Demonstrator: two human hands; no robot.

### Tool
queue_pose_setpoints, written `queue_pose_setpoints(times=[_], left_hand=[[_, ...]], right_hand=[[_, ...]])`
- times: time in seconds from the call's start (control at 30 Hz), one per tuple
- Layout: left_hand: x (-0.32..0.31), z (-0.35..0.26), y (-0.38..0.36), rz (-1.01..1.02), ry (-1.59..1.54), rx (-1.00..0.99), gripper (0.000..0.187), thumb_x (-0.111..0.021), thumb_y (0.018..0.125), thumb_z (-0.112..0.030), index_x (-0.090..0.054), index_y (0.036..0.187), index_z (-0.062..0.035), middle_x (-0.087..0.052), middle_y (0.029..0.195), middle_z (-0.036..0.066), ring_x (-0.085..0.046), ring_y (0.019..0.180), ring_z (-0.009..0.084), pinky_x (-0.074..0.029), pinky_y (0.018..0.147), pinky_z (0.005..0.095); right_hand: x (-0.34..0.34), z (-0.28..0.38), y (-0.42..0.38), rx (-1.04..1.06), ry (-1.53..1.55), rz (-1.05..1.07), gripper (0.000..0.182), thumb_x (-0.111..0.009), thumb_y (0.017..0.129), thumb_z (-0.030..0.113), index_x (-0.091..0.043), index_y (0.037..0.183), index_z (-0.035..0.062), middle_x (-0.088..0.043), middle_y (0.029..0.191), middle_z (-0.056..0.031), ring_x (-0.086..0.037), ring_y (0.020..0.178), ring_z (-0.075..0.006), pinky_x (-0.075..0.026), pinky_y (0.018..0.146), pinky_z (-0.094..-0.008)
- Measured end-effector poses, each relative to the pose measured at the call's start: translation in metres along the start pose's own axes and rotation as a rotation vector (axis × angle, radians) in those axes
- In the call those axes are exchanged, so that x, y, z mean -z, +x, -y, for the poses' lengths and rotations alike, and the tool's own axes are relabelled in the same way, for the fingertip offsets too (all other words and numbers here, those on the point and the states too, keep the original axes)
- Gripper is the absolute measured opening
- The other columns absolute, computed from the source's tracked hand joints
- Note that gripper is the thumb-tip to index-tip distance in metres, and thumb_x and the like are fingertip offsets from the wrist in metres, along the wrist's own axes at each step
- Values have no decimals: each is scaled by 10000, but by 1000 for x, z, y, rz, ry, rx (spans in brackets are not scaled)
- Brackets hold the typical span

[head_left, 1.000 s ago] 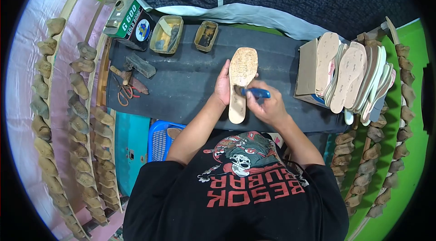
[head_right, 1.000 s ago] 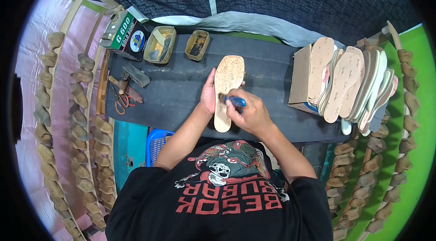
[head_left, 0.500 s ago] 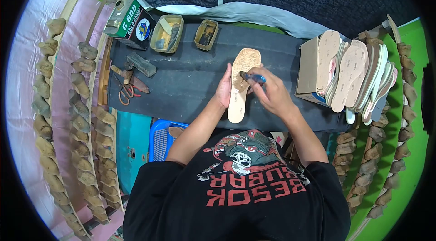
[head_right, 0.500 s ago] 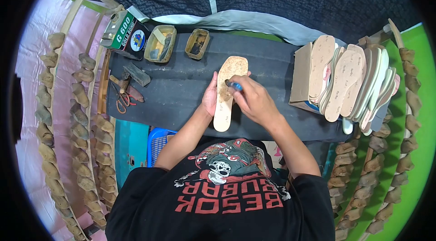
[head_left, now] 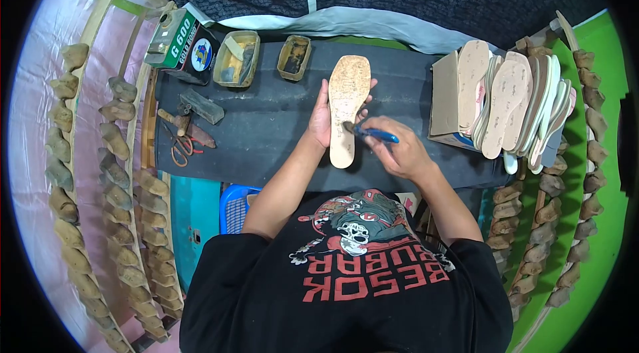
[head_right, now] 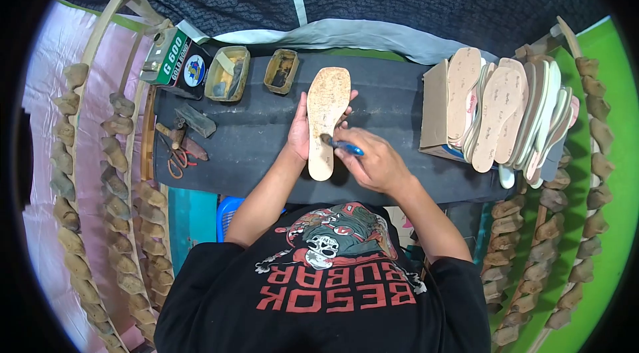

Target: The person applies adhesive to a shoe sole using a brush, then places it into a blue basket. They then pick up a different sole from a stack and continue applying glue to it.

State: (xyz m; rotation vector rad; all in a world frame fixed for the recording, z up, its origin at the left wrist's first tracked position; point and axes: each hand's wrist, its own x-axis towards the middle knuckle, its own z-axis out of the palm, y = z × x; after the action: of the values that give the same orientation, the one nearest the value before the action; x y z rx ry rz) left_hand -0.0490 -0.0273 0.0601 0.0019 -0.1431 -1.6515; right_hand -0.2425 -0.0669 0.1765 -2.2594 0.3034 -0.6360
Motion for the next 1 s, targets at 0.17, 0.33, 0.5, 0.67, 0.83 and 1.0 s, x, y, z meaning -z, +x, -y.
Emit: queue_pose_setpoints(times=[0.17,0.33,0.5,0.67,0.83,1.0], left_hand=[[3,3,7,27,2,47,794,-325,1049,-654,-246,1641,-132,-349,1629,217,-601,1249,342,-562,1002,492],[13,1,10,-48,-34,77,790,-342,1048,-650,-272,1631,-120,-370,1620,208,-593,1275,371,-551,1011,509],[5,5,11,-162,16,100,769,-362,1030,-685,-460,1537,-114,-584,1454,161,-640,1202,344,-558,964,490],[17,7,13,-72,-4,114,767,-374,1025,-689,-479,1520,-113,-605,1419,178,-631,1224,360,-555,974,497],[6,4,10,-228,-67,70,781,-375,1016,-704,-488,1511,-110,-598,1410,220,-634,1202,367,-549,982,512],[11,4,7,-66,-138,176,799,-364,1011,-719,-480,1522,-116,-598,1404,224,-635,1185,377,-547,987,520]], right_hand=[[1,0,3,29,-111,-81,242,-708,896,59,-615,1113,5,-688,1013,-174,-677,943,-400,-550,832,-462],[4,10,-8,39,-84,69,250,-706,894,63,-608,1117,6,-691,1009,-164,-678,927,-393,-550,822,-454],[0,4,-12,-40,-62,-122,234,-694,908,63,-607,1117,5,-693,993,-174,-686,900,-397,-555,801,-449],[-3,8,-10,-44,-134,-163,230,-692,897,54,-611,1107,6,-696,979,-190,-694,873,-395,-560,782,-442],[-4,17,-19,-11,-64,-6,210,-702,872,44,-631,1066,6,-704,938,-179,-703,830,-373,-566,753,-423],[1,-2,-12,-1,-48,-151,234,-701,873,36,-626,1094,13,-708,966,-173,-700,821,-367,-561,742,-418]])
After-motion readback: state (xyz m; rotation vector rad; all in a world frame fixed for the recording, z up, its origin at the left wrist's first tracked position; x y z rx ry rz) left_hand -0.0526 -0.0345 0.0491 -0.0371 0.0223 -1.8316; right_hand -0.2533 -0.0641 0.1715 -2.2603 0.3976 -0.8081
